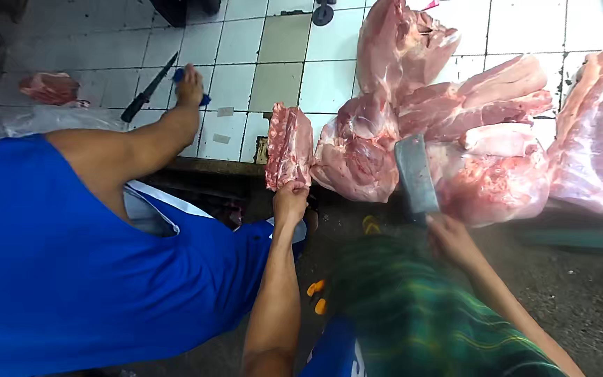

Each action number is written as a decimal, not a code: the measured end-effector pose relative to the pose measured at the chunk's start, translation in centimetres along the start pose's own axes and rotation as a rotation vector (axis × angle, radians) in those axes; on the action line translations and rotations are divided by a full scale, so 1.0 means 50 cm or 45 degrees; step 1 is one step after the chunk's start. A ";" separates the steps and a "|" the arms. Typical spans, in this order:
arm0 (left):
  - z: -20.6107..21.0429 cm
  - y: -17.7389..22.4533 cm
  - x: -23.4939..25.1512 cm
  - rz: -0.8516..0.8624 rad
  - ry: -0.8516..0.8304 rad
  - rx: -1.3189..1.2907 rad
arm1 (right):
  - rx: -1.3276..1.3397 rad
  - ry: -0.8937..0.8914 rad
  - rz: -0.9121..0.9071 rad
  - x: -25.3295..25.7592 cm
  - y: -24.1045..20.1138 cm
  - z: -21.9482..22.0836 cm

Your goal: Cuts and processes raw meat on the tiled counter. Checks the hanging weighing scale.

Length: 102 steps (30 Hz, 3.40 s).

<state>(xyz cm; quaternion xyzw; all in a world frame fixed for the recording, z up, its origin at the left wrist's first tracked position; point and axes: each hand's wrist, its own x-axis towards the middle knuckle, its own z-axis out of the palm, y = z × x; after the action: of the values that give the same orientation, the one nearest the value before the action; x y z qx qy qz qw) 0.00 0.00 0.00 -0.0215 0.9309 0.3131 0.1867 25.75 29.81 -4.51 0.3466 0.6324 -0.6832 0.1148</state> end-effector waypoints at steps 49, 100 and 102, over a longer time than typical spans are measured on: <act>0.138 0.187 0.086 0.181 -0.094 0.590 | -0.108 -0.183 0.083 0.004 0.047 0.106; -0.307 0.012 0.176 0.321 0.039 -0.791 | -0.274 -0.141 -0.053 -0.007 -0.089 0.151; -0.357 0.004 0.183 0.358 0.009 -0.835 | -0.214 -0.111 -0.065 -0.008 -0.113 0.155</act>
<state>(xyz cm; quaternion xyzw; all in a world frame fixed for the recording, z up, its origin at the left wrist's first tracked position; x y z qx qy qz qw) -14.52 -9.70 9.89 0.0472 0.7754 0.6178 0.1218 20.13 23.37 -0.15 0.2896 0.6906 -0.6447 0.1535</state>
